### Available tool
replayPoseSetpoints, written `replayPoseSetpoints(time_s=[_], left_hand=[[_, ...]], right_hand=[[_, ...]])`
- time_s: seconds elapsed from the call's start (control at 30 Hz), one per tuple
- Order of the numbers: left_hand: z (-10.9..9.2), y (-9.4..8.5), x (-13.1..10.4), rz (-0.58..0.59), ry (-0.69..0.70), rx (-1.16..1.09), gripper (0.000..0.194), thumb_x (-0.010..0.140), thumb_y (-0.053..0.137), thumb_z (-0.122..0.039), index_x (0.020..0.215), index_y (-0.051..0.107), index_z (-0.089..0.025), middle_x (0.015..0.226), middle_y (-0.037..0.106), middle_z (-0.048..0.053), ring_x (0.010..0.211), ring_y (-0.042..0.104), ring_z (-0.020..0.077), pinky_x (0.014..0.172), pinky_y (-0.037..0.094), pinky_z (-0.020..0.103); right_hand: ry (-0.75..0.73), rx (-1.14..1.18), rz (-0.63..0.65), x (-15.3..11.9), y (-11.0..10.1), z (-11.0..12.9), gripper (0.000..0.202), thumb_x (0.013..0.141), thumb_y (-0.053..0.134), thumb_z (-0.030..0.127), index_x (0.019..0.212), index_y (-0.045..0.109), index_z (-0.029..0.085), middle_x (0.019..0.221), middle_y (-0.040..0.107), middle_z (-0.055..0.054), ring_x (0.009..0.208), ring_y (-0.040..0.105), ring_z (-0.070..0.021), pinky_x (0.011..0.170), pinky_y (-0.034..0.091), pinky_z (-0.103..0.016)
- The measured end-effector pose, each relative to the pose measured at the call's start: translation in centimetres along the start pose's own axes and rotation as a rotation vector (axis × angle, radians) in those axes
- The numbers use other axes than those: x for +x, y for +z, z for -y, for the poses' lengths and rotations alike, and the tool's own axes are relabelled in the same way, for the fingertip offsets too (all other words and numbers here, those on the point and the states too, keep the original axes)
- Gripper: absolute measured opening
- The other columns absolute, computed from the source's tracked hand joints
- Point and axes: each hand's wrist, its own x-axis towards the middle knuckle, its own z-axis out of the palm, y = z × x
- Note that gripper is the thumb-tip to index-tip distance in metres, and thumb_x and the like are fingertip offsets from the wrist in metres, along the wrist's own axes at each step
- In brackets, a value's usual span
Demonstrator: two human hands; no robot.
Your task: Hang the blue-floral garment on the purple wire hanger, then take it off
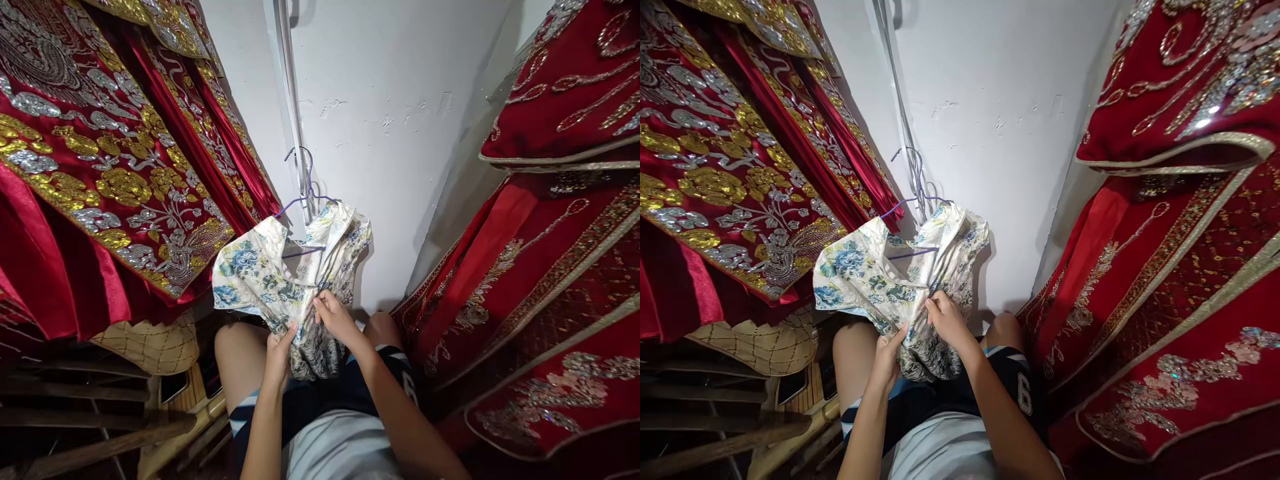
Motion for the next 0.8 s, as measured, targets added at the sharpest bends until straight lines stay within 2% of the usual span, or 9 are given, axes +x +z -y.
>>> replayPoseSetpoints(time_s=[0.13,0.2,0.27,0.3,0.33,0.4,0.5,0.63,0.8], left_hand=[[-0.2,-1.4,0.8,-0.086,0.038,0.072,0.050,0.060,0.085,-0.041,0.099,0.069,-0.014,0.095,0.073,0.011,0.103,0.068,0.0333,0.093,0.051,0.044],[0.0,-2.2,1.3,-0.277,0.207,0.199,0.047,0.066,0.080,-0.040,0.102,0.065,-0.015,0.100,0.069,0.011,0.106,0.064,0.0312,0.097,0.049,0.044],[0.3,-2.4,1.6,-0.483,0.466,0.335,0.048,0.073,0.075,-0.037,0.114,0.058,-0.017,0.112,0.063,0.011,0.111,0.060,0.0284,0.101,0.046,0.042],[0.6,-2.2,1.5,-0.531,0.591,0.398,0.049,0.077,0.072,-0.036,0.118,0.055,-0.018,0.117,0.059,0.011,0.113,0.058,0.0271,0.102,0.045,0.041],[0.8,-1.7,1.4,-0.518,0.691,0.461,0.047,0.080,0.070,-0.034,0.121,0.053,-0.019,0.119,0.057,0.011,0.114,0.057,0.0259,0.102,0.044,0.040],[1.4,-0.2,1.0,-0.319,0.781,0.593,0.039,0.084,0.067,-0.032,0.119,0.055,-0.020,0.117,0.058,0.010,0.111,0.057,0.0242,0.100,0.045,0.038],[2.0,2.6,0.4,-0.021,0.727,0.674,0.022,0.088,0.062,-0.027,0.109,0.059,-0.021,0.106,0.063,0.008,0.102,0.061,0.0228,0.093,0.048,0.035],[2.3,4.6,0.2,-0.033,0.645,0.599,0.005,0.090,0.053,-0.024,0.094,0.055,-0.021,0.087,0.061,0.004,0.082,0.061,0.0201,0.077,0.049,0.031],[1.9,4.3,-0.1,0.062,0.658,0.685,0.005,0.090,0.056,-0.026,0.091,0.058,-0.021,0.086,0.062,0.005,0.078,0.061,0.0201,0.075,0.048,0.031]], right_hand=[[0.000,0.160,0.017,0.1,0.7,0.4,0.031,0.092,0.052,0.047,0.073,0.051,0.022,0.051,0.052,0.005,0.046,0.041,-0.0123,0.051,0.031,-0.026],[0.021,0.202,0.003,0.0,0.5,0.4,0.031,0.088,0.057,0.045,0.069,0.056,0.021,0.050,0.054,0.003,0.045,0.040,-0.0117,0.050,0.030,-0.026],[0.057,0.206,-0.011,-0.2,-0.1,0.3,0.031,0.086,0.060,0.043,0.068,0.062,0.019,0.049,0.055,0.002,0.044,0.040,-0.0114,0.048,0.029,-0.026],[0.078,0.202,-0.013,-0.4,-0.5,0.4,0.030,0.085,0.061,0.042,0.068,0.065,0.018,0.048,0.056,0.002,0.043,0.039,-0.0112,0.047,0.029,-0.026],[0.093,0.197,-0.010,-0.6,-0.9,0.5,0.029,0.085,0.061,0.041,0.069,0.067,0.018,0.046,0.056,0.002,0.041,0.038,-0.0110,0.047,0.028,-0.026],[0.099,0.190,0.006,-1.1,-1.4,1.0,0.029,0.084,0.062,0.040,0.070,0.070,0.017,0.044,0.055,0.002,0.040,0.037,-0.0106,0.046,0.027,-0.026],[0.075,0.193,0.070,-1.8,-1.8,2.2,0.028,0.083,0.065,0.040,0.070,0.072,0.015,0.042,0.054,0.002,0.040,0.041,-0.0109,0.046,0.028,-0.025],[0.100,0.206,0.149,-2.0,-2.2,3.8,0.029,0.082,0.066,0.039,0.067,0.072,0.015,0.040,0.053,0.002,0.039,0.042,-0.0103,0.045,0.030,-0.024],[0.029,0.326,0.011,1.4,-4.9,7.9,0.027,0.079,0.072,0.040,0.068,0.071,0.015,0.044,0.051,0.004,0.038,0.037,-0.0074,0.042,0.030,-0.024]])
